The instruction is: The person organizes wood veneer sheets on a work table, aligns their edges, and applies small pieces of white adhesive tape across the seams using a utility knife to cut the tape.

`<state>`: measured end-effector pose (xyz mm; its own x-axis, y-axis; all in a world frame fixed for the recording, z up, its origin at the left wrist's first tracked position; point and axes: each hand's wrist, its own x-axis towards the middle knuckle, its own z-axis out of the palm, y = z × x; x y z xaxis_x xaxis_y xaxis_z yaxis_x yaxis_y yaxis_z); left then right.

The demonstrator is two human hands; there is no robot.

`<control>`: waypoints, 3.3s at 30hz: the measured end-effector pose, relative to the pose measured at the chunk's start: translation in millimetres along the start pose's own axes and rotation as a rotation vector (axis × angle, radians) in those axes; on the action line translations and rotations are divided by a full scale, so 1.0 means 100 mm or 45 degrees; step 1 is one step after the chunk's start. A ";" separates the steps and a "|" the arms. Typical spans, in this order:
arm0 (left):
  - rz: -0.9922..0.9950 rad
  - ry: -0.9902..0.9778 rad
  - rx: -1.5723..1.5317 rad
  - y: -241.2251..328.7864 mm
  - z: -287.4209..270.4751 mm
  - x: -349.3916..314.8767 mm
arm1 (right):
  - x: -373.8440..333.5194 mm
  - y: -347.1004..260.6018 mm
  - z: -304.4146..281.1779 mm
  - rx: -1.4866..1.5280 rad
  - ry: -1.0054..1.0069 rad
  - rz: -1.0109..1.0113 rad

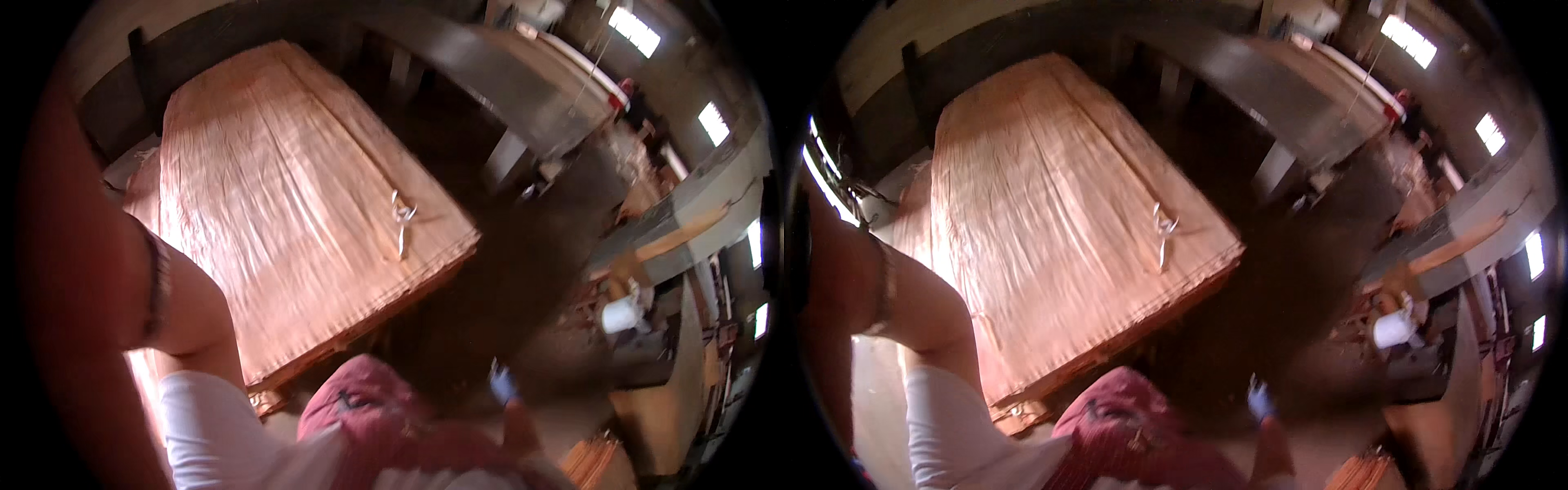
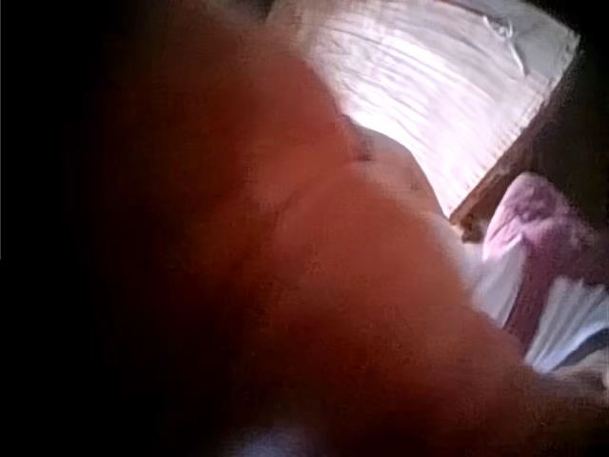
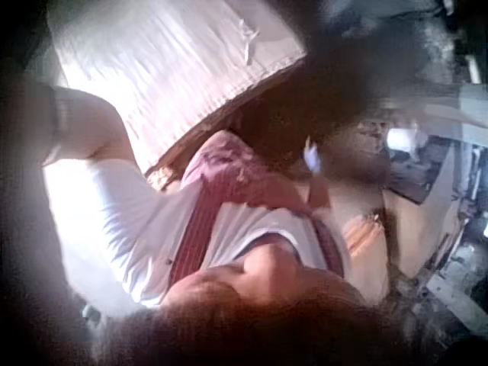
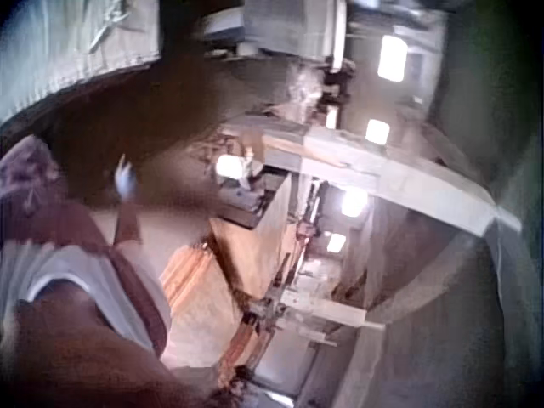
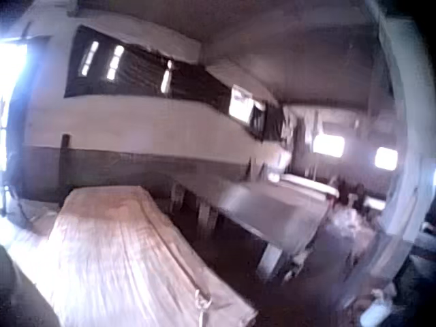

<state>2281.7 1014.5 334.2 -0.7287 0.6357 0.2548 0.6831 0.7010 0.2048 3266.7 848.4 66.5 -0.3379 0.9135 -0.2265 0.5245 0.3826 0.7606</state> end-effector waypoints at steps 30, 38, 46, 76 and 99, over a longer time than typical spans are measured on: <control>0.114 0.091 0.121 5.11 1.44 1.43 | 6.75 1.84 0.16 1.754 -0.213 -0.209; 0.249 -0.741 -0.570 6.26 3.98 0.41 | 6.63 1.25 0.29 1.823 0.361 0.292; -0.235 -1.229 -0.684 6.39 6.08 -0.98 | 6.33 0.98 0.41 1.698 0.051 0.361; -1.100 -0.630 -1.453 4.11 3.12 -2.86 | 6.31 1.54 -0.60 1.569 0.249 0.188; -0.815 -0.856 -0.720 3.61 2.93 -3.80 | 6.08 -0.07 -3.66 2.988 -0.553 -0.870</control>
<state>2790.4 1120.9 34.1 -0.7174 0.3728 -0.5885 -0.0350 0.8244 0.5649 2771.9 1350.2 145.9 -0.7978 0.5120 -0.3185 0.1768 -0.3064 -0.9353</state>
